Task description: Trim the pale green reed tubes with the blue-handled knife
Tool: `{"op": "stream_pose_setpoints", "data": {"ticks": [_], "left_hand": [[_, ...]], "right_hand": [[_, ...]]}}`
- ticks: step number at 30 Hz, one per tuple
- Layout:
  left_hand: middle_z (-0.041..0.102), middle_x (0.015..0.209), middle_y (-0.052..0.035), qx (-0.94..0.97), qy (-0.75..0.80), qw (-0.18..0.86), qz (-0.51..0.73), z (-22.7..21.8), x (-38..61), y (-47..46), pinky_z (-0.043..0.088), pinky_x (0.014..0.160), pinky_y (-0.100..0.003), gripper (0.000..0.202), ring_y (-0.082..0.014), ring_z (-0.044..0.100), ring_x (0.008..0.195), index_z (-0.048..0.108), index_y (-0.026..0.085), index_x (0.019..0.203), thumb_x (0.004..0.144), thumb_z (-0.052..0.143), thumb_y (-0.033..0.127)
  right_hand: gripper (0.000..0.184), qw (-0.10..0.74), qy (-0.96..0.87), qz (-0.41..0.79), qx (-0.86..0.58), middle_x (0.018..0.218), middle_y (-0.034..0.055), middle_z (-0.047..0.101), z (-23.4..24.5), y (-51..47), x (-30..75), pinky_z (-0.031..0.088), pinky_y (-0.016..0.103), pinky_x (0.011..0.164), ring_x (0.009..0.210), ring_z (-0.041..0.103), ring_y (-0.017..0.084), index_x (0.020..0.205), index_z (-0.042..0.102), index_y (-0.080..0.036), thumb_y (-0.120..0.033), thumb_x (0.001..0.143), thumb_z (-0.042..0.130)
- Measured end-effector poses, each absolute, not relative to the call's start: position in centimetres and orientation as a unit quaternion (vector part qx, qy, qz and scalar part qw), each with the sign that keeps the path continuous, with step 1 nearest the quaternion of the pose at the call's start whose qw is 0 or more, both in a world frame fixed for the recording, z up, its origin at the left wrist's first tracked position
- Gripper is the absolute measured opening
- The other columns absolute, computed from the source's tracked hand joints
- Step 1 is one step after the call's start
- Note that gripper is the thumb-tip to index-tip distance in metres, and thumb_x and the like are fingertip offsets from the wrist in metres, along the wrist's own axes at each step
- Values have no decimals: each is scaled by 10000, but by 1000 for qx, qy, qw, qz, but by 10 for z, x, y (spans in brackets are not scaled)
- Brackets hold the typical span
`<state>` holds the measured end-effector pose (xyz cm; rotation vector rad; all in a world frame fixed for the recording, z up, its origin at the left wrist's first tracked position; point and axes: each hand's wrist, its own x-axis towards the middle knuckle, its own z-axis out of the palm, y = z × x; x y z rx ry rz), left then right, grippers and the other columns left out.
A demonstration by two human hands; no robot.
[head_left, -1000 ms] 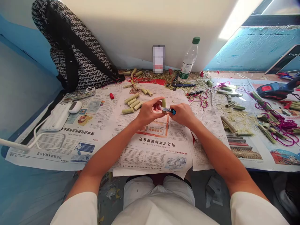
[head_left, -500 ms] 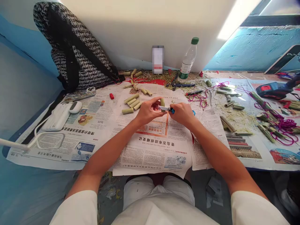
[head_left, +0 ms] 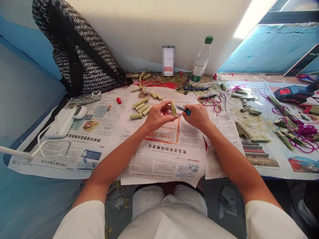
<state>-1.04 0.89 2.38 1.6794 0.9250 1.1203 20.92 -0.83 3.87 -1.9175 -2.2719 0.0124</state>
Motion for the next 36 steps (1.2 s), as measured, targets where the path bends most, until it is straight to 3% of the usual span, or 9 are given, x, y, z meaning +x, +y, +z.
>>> {"op": "stream_pose_setpoints", "data": {"ticks": [9,15,24,36], "left_hand": [[738,885,-12,723,377,415,404,23,-10,1,525,716,-265,736,-106,554,733,749,184,1340,665,974,373],[769,953,-37,713,384,427,402,21,-10,6,502,705,-268,769,-115,576,754,741,166,1346,649,974,392],[736,919,-15,743,366,405,388,20,-11,2,526,765,-279,745,-120,557,771,737,203,1376,686,963,374],[754,941,-46,661,365,511,412,20,-9,10,508,699,-264,856,-97,563,746,734,139,1306,558,1035,423]], "right_hand": [[280,77,-780,11,-621,835,115,756,34,-10,206,208,355,659,724,570,227,948,809,-199,-353,932,576],[256,50,-840,38,-540,801,92,745,39,-15,207,195,356,657,695,541,209,909,799,-204,-320,922,572],[299,43,-790,8,-611,879,134,779,37,-10,210,203,358,655,759,609,246,991,821,-195,-368,955,580],[293,70,-747,14,-661,913,145,792,30,-8,205,276,351,655,853,675,282,1031,814,-209,-382,975,583]]}}
